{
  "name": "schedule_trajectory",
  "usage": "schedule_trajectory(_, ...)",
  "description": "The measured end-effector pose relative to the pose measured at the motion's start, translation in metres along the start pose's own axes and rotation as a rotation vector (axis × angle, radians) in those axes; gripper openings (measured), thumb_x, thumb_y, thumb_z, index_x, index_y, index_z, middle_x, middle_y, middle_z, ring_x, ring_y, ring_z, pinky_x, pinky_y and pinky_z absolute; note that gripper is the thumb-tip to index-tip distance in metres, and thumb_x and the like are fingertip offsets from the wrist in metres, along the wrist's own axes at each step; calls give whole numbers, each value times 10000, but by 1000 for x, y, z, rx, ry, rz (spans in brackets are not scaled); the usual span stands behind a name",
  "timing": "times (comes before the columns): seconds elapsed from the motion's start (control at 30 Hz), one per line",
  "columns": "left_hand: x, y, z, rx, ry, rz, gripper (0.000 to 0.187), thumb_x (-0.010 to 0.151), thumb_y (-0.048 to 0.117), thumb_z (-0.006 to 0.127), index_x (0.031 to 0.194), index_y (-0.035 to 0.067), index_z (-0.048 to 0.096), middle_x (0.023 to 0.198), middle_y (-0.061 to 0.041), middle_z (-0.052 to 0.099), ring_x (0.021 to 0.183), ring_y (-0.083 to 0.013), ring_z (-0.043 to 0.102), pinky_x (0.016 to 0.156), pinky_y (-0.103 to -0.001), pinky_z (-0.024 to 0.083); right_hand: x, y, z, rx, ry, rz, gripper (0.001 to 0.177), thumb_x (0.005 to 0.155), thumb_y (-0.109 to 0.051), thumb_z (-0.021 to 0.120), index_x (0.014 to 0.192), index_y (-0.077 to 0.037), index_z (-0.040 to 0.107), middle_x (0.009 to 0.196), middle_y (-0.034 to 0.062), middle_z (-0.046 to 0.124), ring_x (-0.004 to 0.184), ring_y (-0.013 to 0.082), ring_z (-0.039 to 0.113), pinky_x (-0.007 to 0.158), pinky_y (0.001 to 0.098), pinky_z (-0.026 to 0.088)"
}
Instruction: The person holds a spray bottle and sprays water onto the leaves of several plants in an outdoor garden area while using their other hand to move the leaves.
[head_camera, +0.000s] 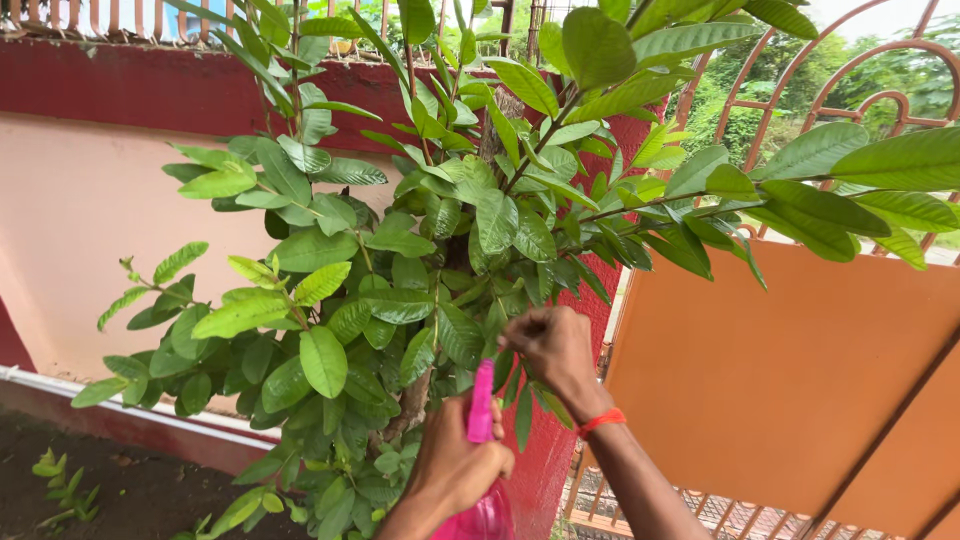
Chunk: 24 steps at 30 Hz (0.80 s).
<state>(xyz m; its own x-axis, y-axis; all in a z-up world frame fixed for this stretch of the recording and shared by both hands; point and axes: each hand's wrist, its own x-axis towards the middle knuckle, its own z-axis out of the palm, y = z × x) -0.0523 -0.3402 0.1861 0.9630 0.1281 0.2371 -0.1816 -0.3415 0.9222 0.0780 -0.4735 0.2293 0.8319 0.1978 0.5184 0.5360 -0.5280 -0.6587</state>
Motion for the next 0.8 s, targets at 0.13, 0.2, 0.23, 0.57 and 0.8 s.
schedule_trajectory(0.13, 3, 4, 0, 174, -38, 20, 233, 520, 45, 734, 710, 45, 599, 665, -78, 657, 621, -238, 655, 599, -385, 530, 6, 20, -1, 323, -48, 67, 347, 795, 18, 761, 1133, -60, 757, 1024, 77, 799, 922, 129, 765, 820, 272, 628)
schedule_trajectory(0.2, 8, 4, 3, 306, -57, 40, 162, 558, 90, 735, 652, 10, 631, 625, -124, 671, 597, -265, 658, 629, -361, 535, 18, 28, 2, 673, -119, 171, 319, 875, 28, 706, 1193, 28, 723, 1084, 164, 776, 953, 206, 754, 865, 303, 616)
schedule_trajectory(0.23, 12, 3, 3, 326, -71, 10, 163, 567, 92, 726, 663, -1, 634, 633, -135, 673, 596, -273, 660, 636, -364, 544, 23, 32, 7, 854, -157, 220, 312, 914, 33, 678, 1223, 72, 706, 1114, 207, 765, 969, 244, 749, 888, 318, 610)
schedule_trajectory(0.57, 22, 10, 28, 64, 88, 85, 298, 580, 17, 633, 874, 61, 642, 731, -133, 706, 635, -247, 701, 646, -416, 577, 44, 48, -1, 970, -502, 267, 382, 914, 41, 637, 1294, 78, 624, 1189, 183, 716, 1059, 256, 724, 968, 365, 606)
schedule_trajectory(0.8, 13, 39, 55, 103, 224, -74, 173, 633, -16, 621, 801, -8, 661, 582, -151, 700, 547, -236, 728, 608, -402, 598, 56, 67, -2, 1151, -632, 365, 384, 1048, -198, 503, 1313, 69, 580, 1277, 218, 659, 1155, 285, 669, 1008, 393, 571)
